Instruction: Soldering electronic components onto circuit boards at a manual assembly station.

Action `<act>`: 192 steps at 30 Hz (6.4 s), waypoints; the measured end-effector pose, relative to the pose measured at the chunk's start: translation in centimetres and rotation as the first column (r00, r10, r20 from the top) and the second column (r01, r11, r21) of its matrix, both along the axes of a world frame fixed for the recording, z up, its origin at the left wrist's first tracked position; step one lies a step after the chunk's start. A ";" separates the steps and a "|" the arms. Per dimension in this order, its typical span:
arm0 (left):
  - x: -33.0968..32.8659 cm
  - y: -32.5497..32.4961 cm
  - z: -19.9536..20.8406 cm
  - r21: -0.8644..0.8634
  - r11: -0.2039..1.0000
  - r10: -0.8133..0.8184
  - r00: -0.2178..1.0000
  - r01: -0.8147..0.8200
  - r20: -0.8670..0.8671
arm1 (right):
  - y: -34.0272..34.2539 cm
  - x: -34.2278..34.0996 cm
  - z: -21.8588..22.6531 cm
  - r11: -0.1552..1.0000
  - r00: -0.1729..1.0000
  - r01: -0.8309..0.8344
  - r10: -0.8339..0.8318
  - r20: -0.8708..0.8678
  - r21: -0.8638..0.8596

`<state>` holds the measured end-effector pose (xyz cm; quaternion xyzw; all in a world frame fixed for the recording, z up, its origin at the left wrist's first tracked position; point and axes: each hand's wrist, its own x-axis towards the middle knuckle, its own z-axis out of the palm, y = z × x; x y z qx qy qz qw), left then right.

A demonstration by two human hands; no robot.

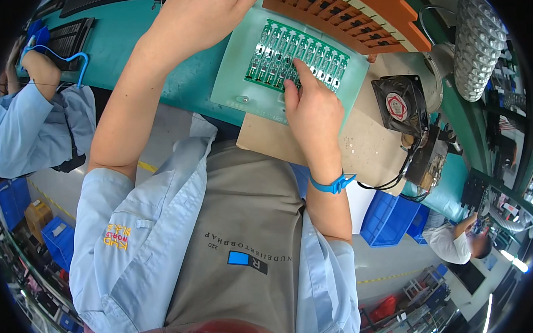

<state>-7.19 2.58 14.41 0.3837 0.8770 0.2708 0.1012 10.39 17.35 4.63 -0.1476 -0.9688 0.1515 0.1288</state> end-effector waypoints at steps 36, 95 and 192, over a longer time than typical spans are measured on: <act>-1.4 0.8 -3.1 0.218 0.972 0.114 0.986 -0.085 -0.126 | 0.9 4.8 0.8 0.961 0.989 -0.110 0.080 -0.127 -0.255; 7.9 -4.4 -11.4 0.084 0.947 -0.247 0.871 0.309 -0.424 | 4.1 9.2 -3.0 0.970 0.970 0.089 -0.135 -0.200 -0.225; 6.2 -5.5 -13.7 0.460 0.849 0.163 0.956 -0.261 0.242 | 4.7 9.6 -4.2 0.896 0.887 0.245 -0.361 -0.286 -0.372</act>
